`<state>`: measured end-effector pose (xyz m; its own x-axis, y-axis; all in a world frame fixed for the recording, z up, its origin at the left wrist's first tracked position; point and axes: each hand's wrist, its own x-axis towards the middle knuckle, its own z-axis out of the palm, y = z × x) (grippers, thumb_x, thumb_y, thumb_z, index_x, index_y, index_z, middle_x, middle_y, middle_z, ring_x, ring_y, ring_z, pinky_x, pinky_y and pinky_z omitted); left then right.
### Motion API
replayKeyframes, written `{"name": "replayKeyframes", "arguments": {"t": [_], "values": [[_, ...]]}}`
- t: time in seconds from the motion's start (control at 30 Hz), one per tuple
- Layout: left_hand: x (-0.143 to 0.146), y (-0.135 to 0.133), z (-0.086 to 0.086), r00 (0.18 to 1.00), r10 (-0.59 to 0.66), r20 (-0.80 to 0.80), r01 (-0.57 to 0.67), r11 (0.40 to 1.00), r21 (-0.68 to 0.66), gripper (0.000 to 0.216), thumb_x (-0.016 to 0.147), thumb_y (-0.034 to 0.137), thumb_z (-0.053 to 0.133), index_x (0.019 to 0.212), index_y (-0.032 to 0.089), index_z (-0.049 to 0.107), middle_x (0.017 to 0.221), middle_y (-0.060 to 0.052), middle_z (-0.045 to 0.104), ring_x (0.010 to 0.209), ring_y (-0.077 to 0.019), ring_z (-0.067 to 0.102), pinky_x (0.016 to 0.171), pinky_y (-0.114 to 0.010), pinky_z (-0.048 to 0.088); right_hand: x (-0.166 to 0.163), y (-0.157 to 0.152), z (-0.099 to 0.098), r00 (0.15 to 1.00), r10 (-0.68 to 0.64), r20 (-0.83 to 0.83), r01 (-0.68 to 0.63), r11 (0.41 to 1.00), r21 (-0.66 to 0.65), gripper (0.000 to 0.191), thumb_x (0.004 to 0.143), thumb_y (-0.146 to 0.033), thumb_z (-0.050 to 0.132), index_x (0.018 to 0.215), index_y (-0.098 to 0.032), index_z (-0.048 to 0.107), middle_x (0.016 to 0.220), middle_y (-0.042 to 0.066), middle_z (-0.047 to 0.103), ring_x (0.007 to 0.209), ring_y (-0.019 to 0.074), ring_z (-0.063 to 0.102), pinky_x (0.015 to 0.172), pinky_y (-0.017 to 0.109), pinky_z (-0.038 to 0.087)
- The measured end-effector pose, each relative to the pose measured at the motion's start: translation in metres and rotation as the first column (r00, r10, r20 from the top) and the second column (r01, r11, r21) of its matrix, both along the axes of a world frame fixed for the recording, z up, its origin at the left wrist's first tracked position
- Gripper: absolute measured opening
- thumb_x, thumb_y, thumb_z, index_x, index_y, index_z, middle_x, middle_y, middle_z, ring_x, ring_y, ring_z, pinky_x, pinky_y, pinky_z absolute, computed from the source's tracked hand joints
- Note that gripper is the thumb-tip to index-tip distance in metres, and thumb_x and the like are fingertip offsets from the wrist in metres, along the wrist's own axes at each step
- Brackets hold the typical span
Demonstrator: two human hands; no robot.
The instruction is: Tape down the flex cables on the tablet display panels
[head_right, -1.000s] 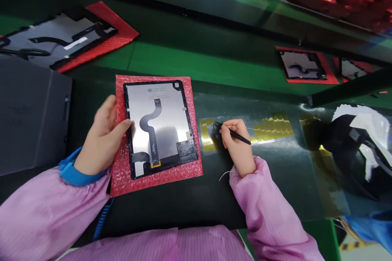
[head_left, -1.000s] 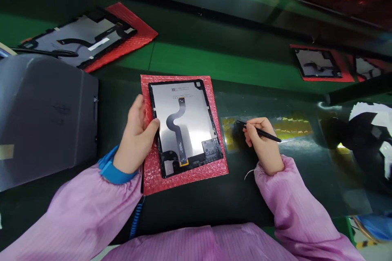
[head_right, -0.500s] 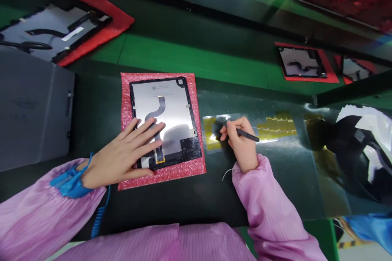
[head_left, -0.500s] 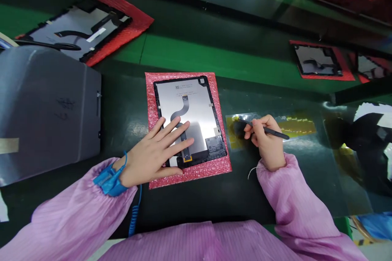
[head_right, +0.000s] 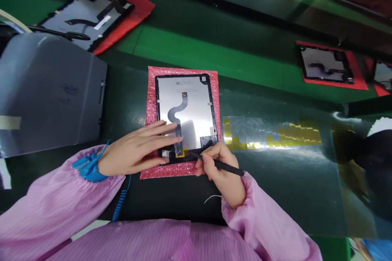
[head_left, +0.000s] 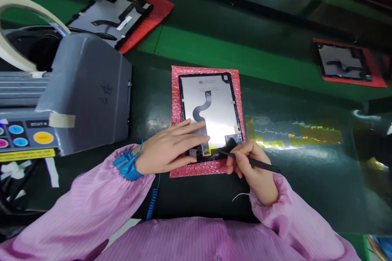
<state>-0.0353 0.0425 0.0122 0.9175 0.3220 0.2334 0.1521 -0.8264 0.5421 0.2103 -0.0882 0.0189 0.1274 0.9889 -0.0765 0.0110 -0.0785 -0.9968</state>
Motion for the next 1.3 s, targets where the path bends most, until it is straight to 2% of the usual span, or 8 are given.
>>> {"name": "replayKeyframes", "arguments": {"t": [0.17, 0.33, 0.5, 0.63, 0.77, 0.93, 1.13, 1.3], "values": [[-0.002, -0.002, -0.005, 0.997, -0.070, 0.015, 0.070, 0.998, 0.007, 0.048, 0.108, 0.028, 0.049, 0.155, 0.019, 0.044, 0.148, -0.014, 0.063, 0.146, -0.0230, 0.052, 0.128, -0.046, 0.033, -0.009, -0.010, -0.003, 0.999, -0.033, 0.010, 0.034, 0.996, -0.077, 0.022, 0.103, -0.033, 0.062, 0.085, -0.024, 0.052, 0.072, -0.001, 0.074, 0.052, 0.0116, 0.066, 0.042, 0.020, 0.042], [-0.001, -0.002, -0.008, 0.998, -0.060, 0.010, 0.060, 0.997, -0.055, 0.049, 0.107, 0.027, 0.049, 0.156, 0.021, 0.043, 0.149, -0.012, 0.063, 0.146, -0.0224, 0.052, 0.129, -0.046, 0.033, -0.009, -0.009, -0.002, 1.000, -0.002, 0.027, 0.004, 0.997, -0.075, 0.022, 0.102, -0.032, 0.063, 0.085, -0.023, 0.053, 0.073, -0.001, 0.075, 0.050, 0.0107, 0.065, 0.043, 0.020, 0.047], [0.000, -0.002, -0.005, 0.998, -0.058, 0.018, 0.059, 0.997, -0.045, 0.049, 0.107, 0.025, 0.049, 0.156, 0.020, 0.044, 0.149, -0.013, 0.063, 0.145, -0.0224, 0.053, 0.128, -0.046, 0.033, -0.008, -0.004, -0.001, 0.998, 0.054, 0.037, -0.051, 0.995, -0.082, 0.023, 0.100, -0.034, 0.066, 0.084, -0.023, 0.055, 0.073, 0.000, 0.076, 0.048, 0.0107, 0.066, 0.042, 0.020, 0.050], [0.001, -0.003, -0.003, 0.998, -0.058, 0.019, 0.059, 0.997, -0.056, 0.051, 0.107, 0.023, 0.050, 0.157, 0.019, 0.042, 0.149, -0.014, 0.062, 0.146, -0.0226, 0.052, 0.129, -0.047, 0.031, -0.013, -0.003, 0.001, 1.000, -0.011, 0.024, 0.014, 0.991, -0.131, 0.026, 0.098, -0.040, 0.068, 0.083, -0.023, 0.054, 0.072, 0.001, 0.075, 0.053, 0.0131, 0.070, 0.041, 0.019, 0.048], [0.000, -0.003, -0.003, 0.998, -0.058, 0.017, 0.060, 0.995, -0.083, 0.052, 0.106, 0.023, 0.050, 0.157, 0.020, 0.042, 0.149, -0.013, 0.063, 0.146, -0.0228, 0.052, 0.129, -0.047, 0.031, -0.016, -0.003, 0.006, 0.999, -0.013, 0.044, 0.019, 0.989, -0.149, 0.026, 0.099, -0.040, 0.067, 0.082, -0.023, 0.055, 0.072, -0.001, 0.075, 0.049, 0.0107, 0.066, 0.042, 0.020, 0.047], [0.000, -0.001, -0.002, 0.996, -0.091, -0.003, 0.090, 0.990, -0.104, 0.044, 0.104, 0.018, 0.050, 0.148, 0.022, 0.055, 0.145, -0.009, 0.067, 0.147, -0.0234, 0.050, 0.130, -0.049, 0.030, -0.012, -0.001, 0.006, 0.997, -0.009, 0.080, 0.023, 0.984, -0.177, 0.025, 0.098, -0.041, 0.068, 0.083, -0.023, 0.056, 0.076, 0.001, 0.076, 0.054, 0.0133, 0.070, 0.042, 0.021, 0.049], [0.001, -0.001, -0.002, 0.992, -0.109, -0.057, 0.108, 0.994, -0.024, 0.032, 0.105, 0.023, 0.051, 0.131, 0.024, 0.069, 0.144, -0.006, 0.067, 0.148, -0.0255, 0.049, 0.131, -0.049, 0.026, -0.006, 0.001, 0.003, 0.991, 0.036, 0.127, -0.012, 0.984, -0.180, 0.024, 0.092, -0.036, 0.075, 0.083, -0.023, 0.057, 0.073, 0.000, 0.075, 0.048, 0.0117, 0.065, 0.045, 0.022, 0.052], [0.013, -0.022, -0.005, 0.996, -0.013, -0.091, 0.020, 0.997, 0.077, 0.036, 0.104, 0.024, 0.055, 0.139, 0.026, 0.064, 0.137, -0.005, 0.070, 0.146, -0.0279, 0.050, 0.131, -0.054, 0.024, 0.000, -0.003, 0.004, 0.983, -0.101, 0.153, 0.124, 0.981, -0.150, 0.022, 0.099, -0.038, 0.066, 0.086, -0.023, 0.055, 0.073, 0.000, 0.073, 0.049, 0.0112, 0.064, 0.042, 0.021, 0.049]]}}
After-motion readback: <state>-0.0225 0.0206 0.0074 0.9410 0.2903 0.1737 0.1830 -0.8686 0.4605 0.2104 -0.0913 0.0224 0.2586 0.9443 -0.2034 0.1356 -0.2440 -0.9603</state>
